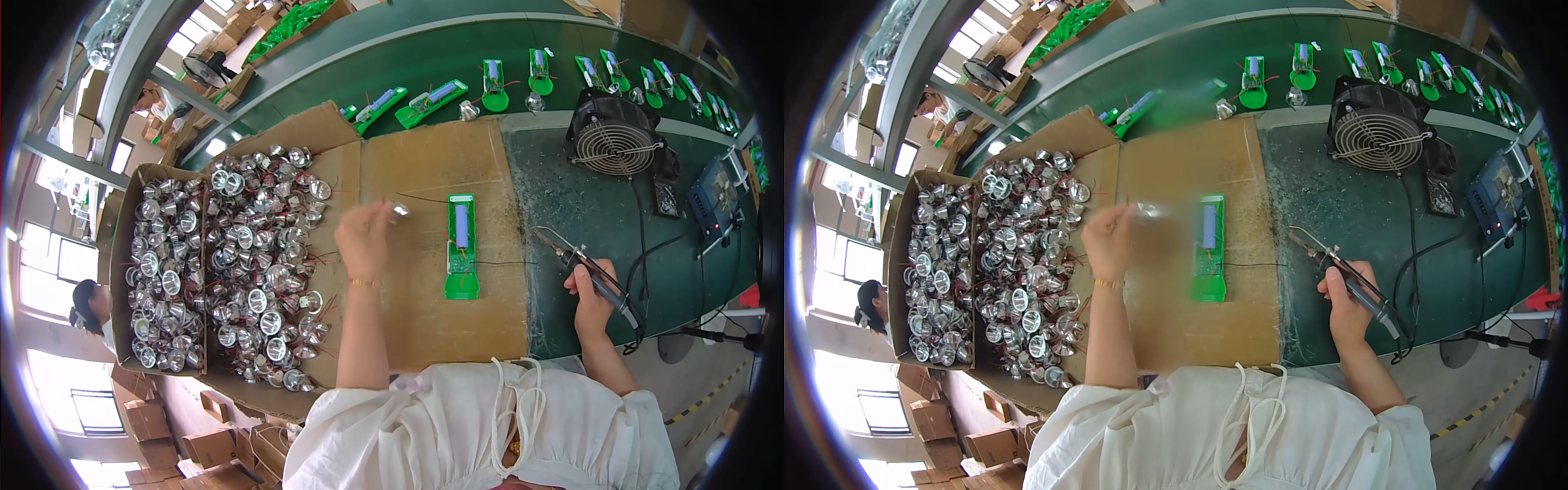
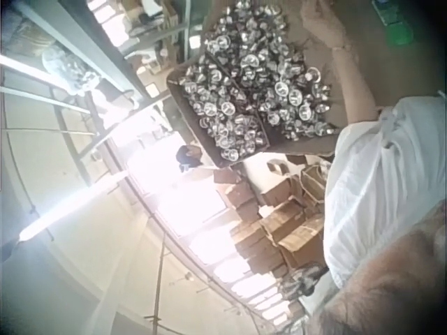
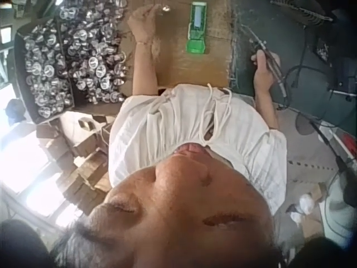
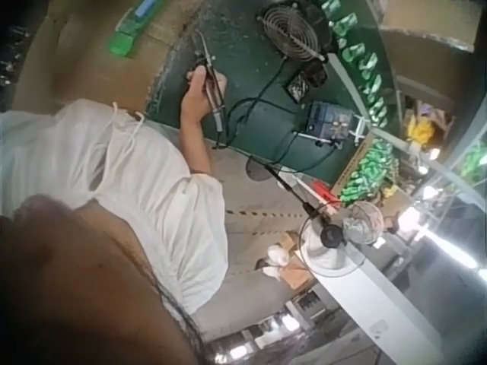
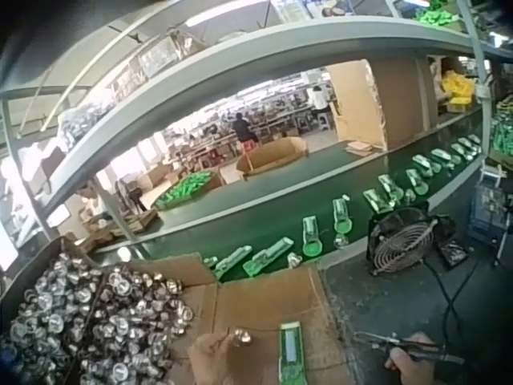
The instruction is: Soldering electrical components into plastic light housings at a factory workstation.
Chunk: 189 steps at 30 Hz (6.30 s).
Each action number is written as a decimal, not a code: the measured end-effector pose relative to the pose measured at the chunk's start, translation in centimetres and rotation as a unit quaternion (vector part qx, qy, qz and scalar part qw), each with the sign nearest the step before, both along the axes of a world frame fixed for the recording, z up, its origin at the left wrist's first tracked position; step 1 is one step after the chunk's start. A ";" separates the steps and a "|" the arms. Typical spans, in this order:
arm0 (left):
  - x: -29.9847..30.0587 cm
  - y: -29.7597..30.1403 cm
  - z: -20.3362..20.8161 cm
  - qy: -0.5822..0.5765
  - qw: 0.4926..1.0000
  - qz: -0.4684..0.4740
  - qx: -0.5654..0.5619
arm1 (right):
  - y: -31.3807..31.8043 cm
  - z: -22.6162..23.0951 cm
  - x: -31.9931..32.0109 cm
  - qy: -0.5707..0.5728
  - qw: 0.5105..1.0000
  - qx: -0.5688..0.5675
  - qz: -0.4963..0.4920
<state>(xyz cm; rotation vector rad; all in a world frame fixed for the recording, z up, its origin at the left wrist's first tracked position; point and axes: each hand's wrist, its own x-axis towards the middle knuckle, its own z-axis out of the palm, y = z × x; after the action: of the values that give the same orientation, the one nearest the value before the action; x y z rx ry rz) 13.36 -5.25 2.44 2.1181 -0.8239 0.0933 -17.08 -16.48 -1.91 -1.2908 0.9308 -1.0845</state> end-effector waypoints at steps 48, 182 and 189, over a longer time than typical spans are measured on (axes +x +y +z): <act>-10.0 2.4 -1.3 0.083 0.983 -0.143 0.077 | 3.8 1.8 3.3 -0.008 0.980 0.000 0.200; -9.0 0.1 -1.4 0.104 0.980 -0.153 0.071 | 2.0 1.3 3.9 0.006 0.982 0.030 0.185; -9.2 0.0 -1.4 0.115 0.981 -0.141 0.073 | 2.0 1.3 4.2 0.000 0.981 0.029 0.189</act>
<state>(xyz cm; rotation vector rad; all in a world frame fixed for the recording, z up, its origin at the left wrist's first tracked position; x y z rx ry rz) 4.19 -5.28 1.06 2.0732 -1.0047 -0.3652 -12.93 -14.43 -0.63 -1.3526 0.6747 -0.7548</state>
